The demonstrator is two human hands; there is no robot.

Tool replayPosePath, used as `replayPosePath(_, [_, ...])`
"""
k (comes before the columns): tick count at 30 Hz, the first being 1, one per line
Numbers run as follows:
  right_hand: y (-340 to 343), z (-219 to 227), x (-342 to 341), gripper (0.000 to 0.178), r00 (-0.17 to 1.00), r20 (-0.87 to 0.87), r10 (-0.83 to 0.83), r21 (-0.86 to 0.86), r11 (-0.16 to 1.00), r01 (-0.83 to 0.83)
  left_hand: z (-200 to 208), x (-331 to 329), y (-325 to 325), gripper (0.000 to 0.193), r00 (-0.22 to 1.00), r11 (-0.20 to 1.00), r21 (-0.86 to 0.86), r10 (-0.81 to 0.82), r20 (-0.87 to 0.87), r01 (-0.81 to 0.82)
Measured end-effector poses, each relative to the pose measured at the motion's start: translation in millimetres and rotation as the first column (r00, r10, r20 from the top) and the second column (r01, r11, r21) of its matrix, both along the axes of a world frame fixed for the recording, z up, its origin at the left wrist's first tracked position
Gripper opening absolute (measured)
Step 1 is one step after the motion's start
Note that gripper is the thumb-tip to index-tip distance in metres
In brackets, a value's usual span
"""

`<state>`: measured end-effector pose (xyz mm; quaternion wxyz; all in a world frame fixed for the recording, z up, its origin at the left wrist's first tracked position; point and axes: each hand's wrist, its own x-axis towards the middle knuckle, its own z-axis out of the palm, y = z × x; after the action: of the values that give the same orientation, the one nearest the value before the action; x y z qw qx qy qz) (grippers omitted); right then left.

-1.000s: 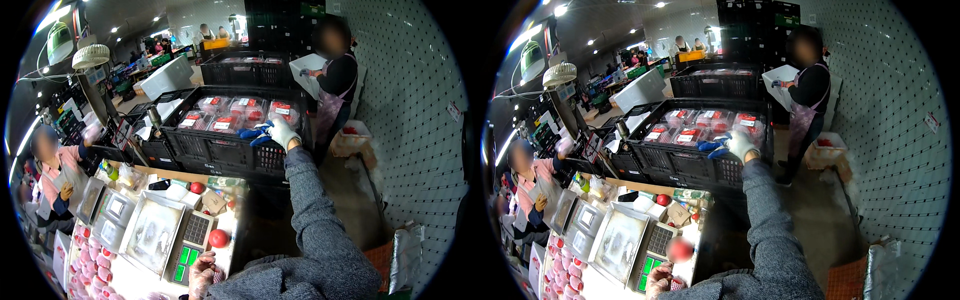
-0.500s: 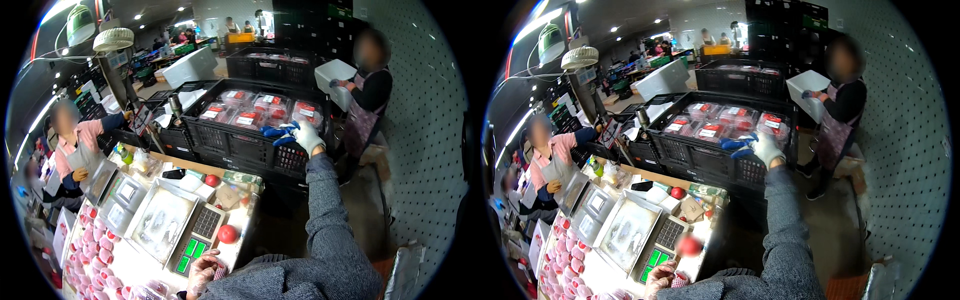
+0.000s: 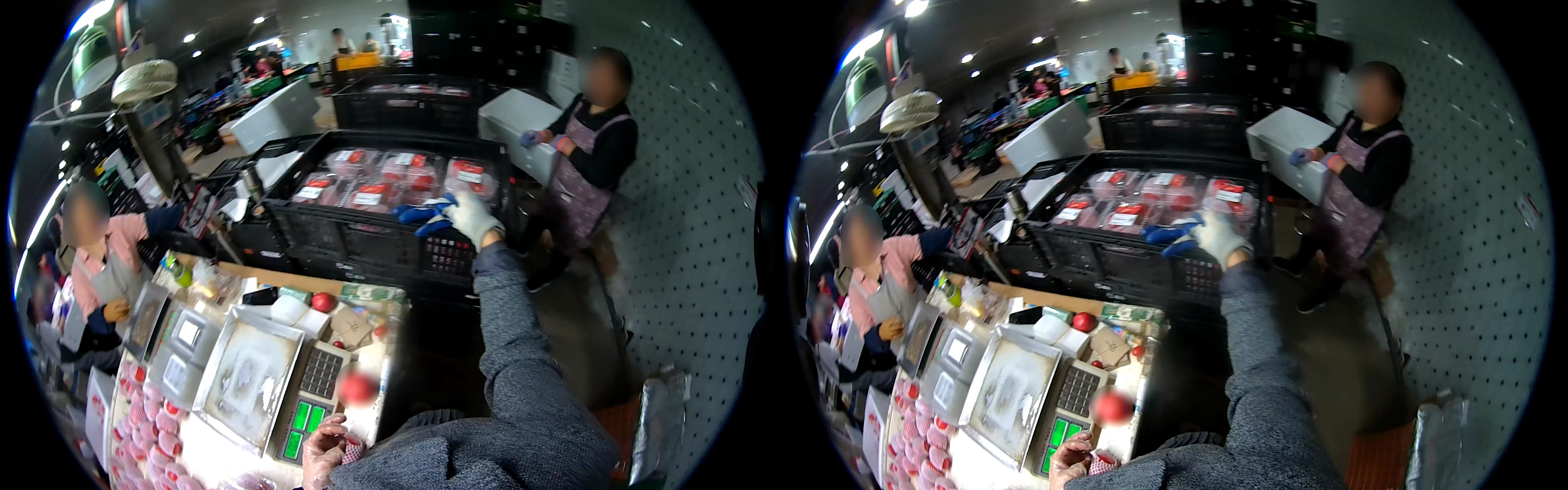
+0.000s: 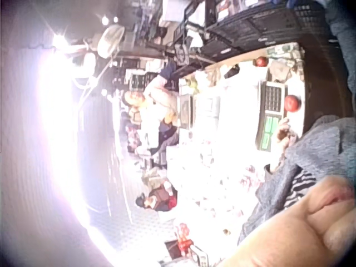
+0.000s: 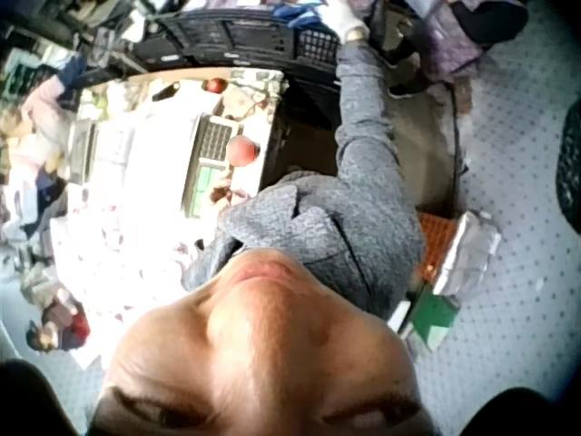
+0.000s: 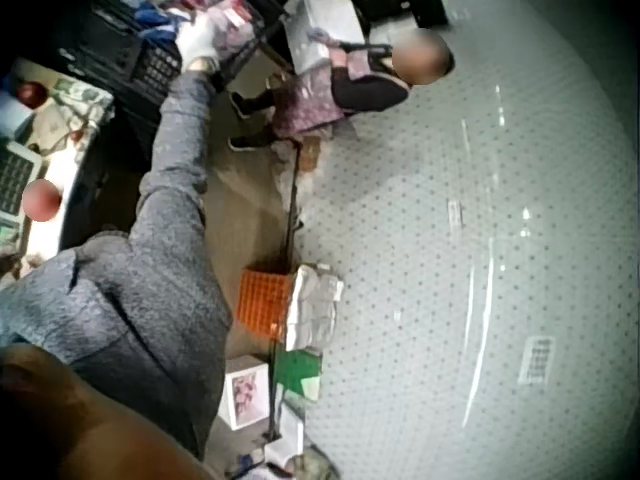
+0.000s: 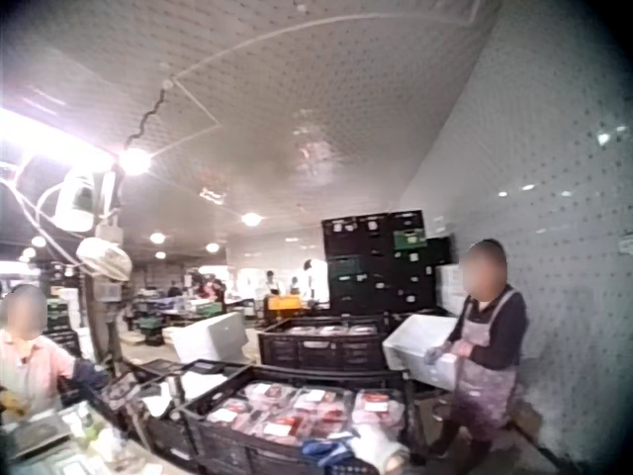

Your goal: The person packs individually wrapped red fruit into clear plastic containers on a workbench. They place the fruit into containers, weigh them on a digital scale, and then transfer the filled containers into black crates. The person also handles loose wrapped fruit and empty containers throughout the process.

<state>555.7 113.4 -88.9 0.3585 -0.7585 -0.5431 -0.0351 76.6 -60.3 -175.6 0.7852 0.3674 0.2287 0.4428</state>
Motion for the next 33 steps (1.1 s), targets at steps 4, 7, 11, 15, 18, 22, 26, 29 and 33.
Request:
replayPosePath(4, [-7, 25, -16, 0.027, 0.982, -0.187, 0.023, -0.103, 0.994, -0.043, -6, 1, 5, 0.032, 0.992, 0.994, 0.103, -0.017, -0.123, 0.03])
replayPosePath(7, [-13, 31, -21, 0.017, 0.989, -0.148, 0.002, -0.103, 0.995, -0.017, -9, 4, 6, 0.032, 0.987, 0.987, 0.145, -0.039, -0.158, 0.063])
replayPosePath(11, [-14, 29, -16, 0.017, 0.995, -0.101, 0.02, -0.075, 0.997, -0.028, -11, 4, 7, 0.033, 0.982, 0.973, 0.211, -0.057, -0.181, 0.095])
replayPosePath(15, [-14, 34, -18, 0.023, 0.989, -0.146, -0.026, -0.15, 0.989, 0.003, -18, 6, 3, 0.031, 0.986, 0.986, 0.158, -0.03, -0.164, 0.056])
replayPosePath(18, [-6, 19, -5, 0.024, 0.984, -0.177, 0.0, -0.089, 0.996, -0.016, -38, 7, 4, 0.03, 0.988, 0.996, 0.08, -0.027, -0.152, 0.039])
replayPosePath(22, [2, 12, -3, 0.022, 0.966, -0.253, 0.043, -0.045, 0.997, -0.056, -49, 4, 7, 0.03, 0.976, 0.988, 0.13, -0.058, -0.211, 0.087])
replayPosePath(26, [9, 7, 7, 0.022, 0.974, -0.201, 0.104, -0.031, 0.993, -0.112, -29, 14, 5, 0.029, 0.959, 0.968, 0.214, -0.071, -0.274, 0.132])
replayPosePath(29, [0, 17, -4, 0.024, 0.98, -0.186, 0.071, -0.035, 0.996, -0.079, -21, 16, 4, 0.03, 0.952, 0.967, 0.197, -0.103, -0.289, 0.164])
replayPosePath(33, [-5, 27, -12, 0.025, 0.975, -0.218, 0.035, -0.059, 0.997, -0.049, 0, 21, -2, 0.031, 0.946, 0.975, 0.107, -0.159, -0.284, 0.196])
